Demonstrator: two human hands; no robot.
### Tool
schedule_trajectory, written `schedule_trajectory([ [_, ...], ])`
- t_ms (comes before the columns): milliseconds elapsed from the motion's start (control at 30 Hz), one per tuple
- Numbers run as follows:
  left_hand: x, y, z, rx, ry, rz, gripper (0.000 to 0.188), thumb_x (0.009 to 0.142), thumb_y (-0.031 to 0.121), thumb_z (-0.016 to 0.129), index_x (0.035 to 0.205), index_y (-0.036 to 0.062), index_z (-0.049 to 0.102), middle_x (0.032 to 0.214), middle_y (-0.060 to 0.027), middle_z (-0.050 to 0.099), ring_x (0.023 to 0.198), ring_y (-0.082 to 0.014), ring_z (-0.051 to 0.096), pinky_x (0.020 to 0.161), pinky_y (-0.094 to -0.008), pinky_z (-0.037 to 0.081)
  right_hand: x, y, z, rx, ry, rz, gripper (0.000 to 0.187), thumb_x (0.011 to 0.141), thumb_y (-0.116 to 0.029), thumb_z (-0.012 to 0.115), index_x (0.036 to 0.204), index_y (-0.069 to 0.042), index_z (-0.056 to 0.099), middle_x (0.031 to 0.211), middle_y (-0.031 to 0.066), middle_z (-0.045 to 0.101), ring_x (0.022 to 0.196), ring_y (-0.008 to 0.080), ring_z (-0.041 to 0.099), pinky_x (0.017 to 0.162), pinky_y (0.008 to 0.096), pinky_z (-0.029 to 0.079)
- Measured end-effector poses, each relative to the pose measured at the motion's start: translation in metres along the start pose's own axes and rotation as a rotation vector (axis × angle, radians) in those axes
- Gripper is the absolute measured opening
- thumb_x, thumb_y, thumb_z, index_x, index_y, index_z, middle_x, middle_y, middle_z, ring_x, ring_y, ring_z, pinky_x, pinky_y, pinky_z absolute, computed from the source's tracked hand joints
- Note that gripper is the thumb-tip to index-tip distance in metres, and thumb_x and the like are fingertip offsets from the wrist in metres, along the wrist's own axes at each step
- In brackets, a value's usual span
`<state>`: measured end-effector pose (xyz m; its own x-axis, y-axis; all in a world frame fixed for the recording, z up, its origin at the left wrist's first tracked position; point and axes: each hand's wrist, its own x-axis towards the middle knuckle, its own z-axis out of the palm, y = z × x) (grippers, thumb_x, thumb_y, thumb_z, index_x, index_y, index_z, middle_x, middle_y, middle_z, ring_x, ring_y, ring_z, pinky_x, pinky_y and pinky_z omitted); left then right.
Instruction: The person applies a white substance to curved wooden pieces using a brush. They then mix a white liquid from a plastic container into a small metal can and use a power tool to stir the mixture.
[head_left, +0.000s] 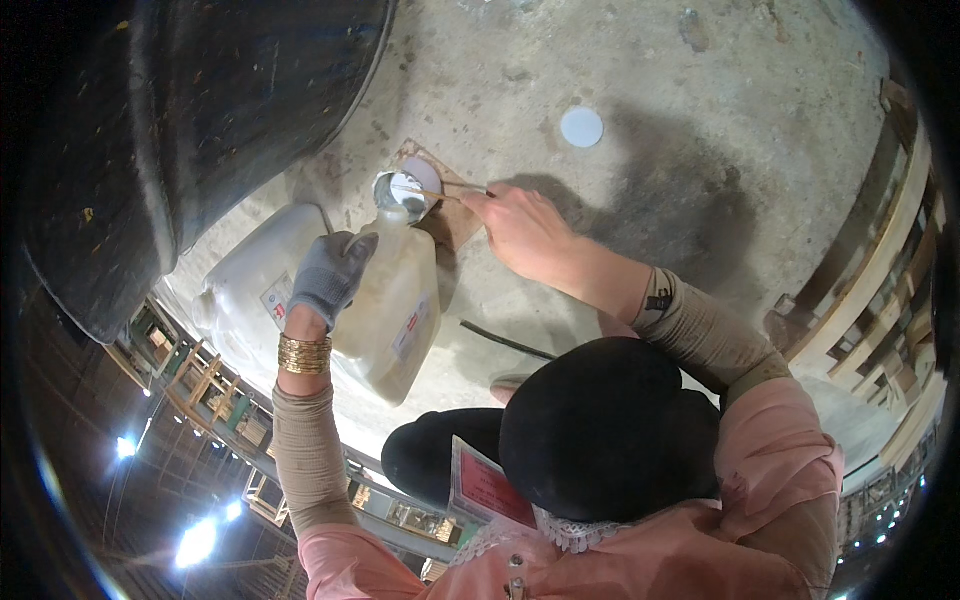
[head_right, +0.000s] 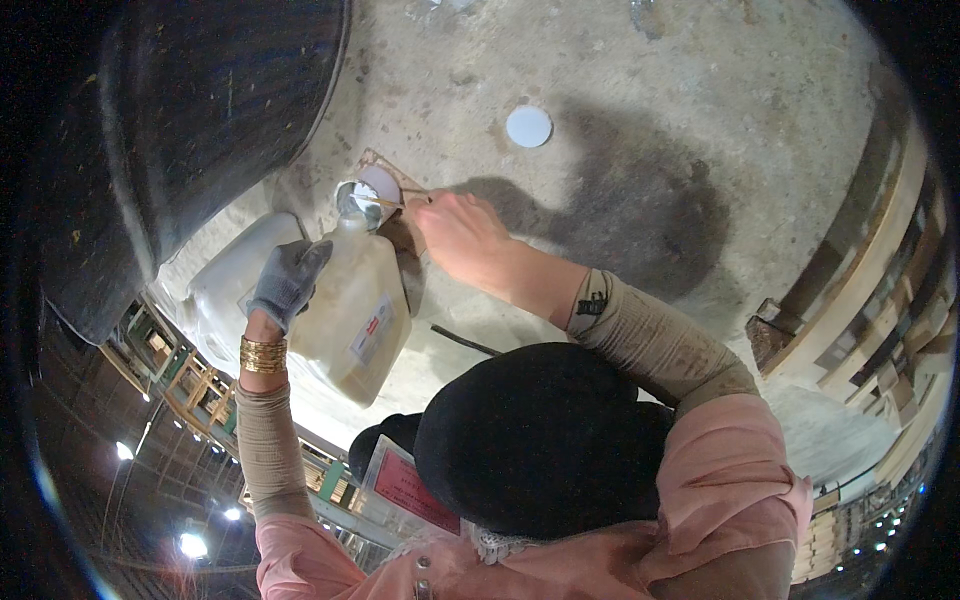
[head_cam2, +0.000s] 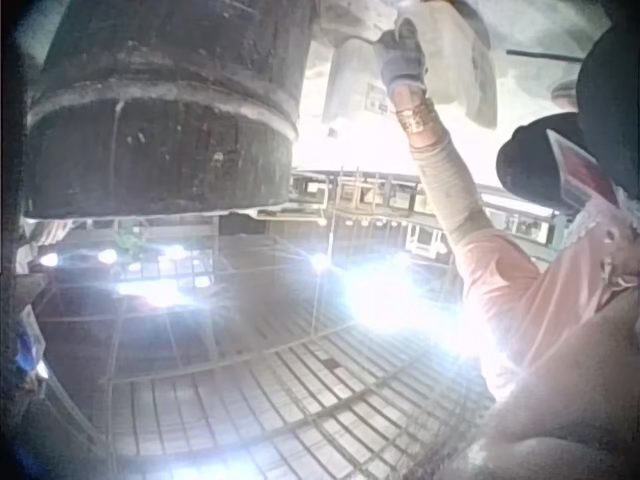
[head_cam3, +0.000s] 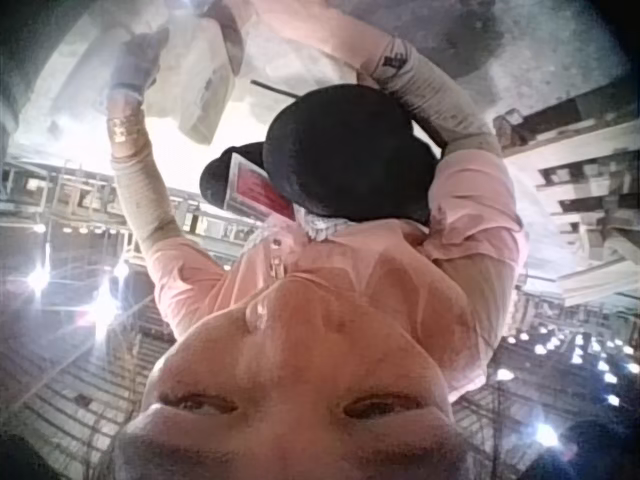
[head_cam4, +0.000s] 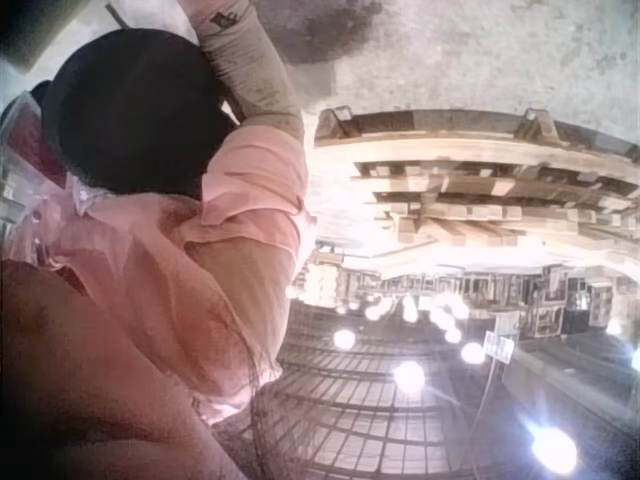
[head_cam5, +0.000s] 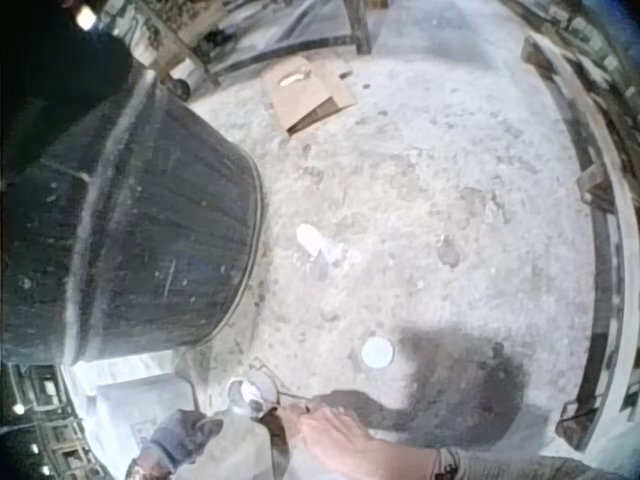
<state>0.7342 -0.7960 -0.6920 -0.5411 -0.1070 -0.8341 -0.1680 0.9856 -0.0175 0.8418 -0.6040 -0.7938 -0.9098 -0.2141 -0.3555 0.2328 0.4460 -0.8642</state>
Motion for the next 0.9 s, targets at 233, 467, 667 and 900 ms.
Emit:
schedule_trajectory([
  [233, -0.005, -0.013, 0.008, 0.110, 0.067, 0.137, 0.038, 0.086, 0.037, 0.054, 0.076, 0.0000, 0.059, 0.052, -0.0070, 0.047, 0.044, -0.0178, 0.046, 0.043, -0.0299, 0.037, -0.004, -0.010, -0.003, 0.222, -0.051, 0.060, 0.036, 0.076, 0.004, 0.047, 0.110, 0.000, 0.056, 0.085, 0.0224, 0.060, 0.075, 0.0367, 0.059, 0.067, 0.0423, 0.047],
  [467, -0.018, -0.013, 0.006, 0.132, 0.075, 0.121, 0.045, 0.085, 0.039, 0.051, 0.078, -0.0042, 0.060, 0.062, -0.0225, 0.056, 0.060, -0.0356, 0.057, 0.058, -0.0392, 0.044, -0.006, -0.012, 0.003, 0.282, -0.028, 0.069, 0.031, 0.081, 0.001, 0.047, 0.111, 0.000, 0.056, 0.087, 0.0231, 0.061, 0.077, 0.0348, 0.060, 0.069, 0.0406, 0.047],
  [667, -0.022, -0.011, 0.006, 0.049, 0.057, 0.075, 0.040, 0.086, 0.038, 0.054, 0.079, -0.0007, 0.059, 0.052, -0.0062, 0.047, 0.043, -0.0156, 0.045, 0.041, -0.0281, 0.037, -0.007, -0.014, 0.002, 0.286, -0.050, 0.131, 0.038, 0.076, 0.006, 0.047, 0.112, 0.000, 0.055, 0.079, 0.0214, 0.060, 0.069, 0.0308, 0.060, 0.067, 0.0391, 0.047],
  [900, -0.024, -0.004, 0.001, 0.063, 0.087, 0.099, 0.042, 0.085, 0.038, 0.054, 0.077, -0.0035, 0.059, 0.053, -0.0137, 0.052, 0.045, -0.0223, 0.051, 0.048, -0.0342, 0.042, -0.011, -0.008, 0.002, 0.332, -0.040, 0.120, 0.043, 0.071, 0.009, 0.046, 0.113, 0.000, 0.055, 0.073, 0.0207, 0.058, 0.065, 0.0316, 0.057, 0.065, 0.0393, 0.045],
])
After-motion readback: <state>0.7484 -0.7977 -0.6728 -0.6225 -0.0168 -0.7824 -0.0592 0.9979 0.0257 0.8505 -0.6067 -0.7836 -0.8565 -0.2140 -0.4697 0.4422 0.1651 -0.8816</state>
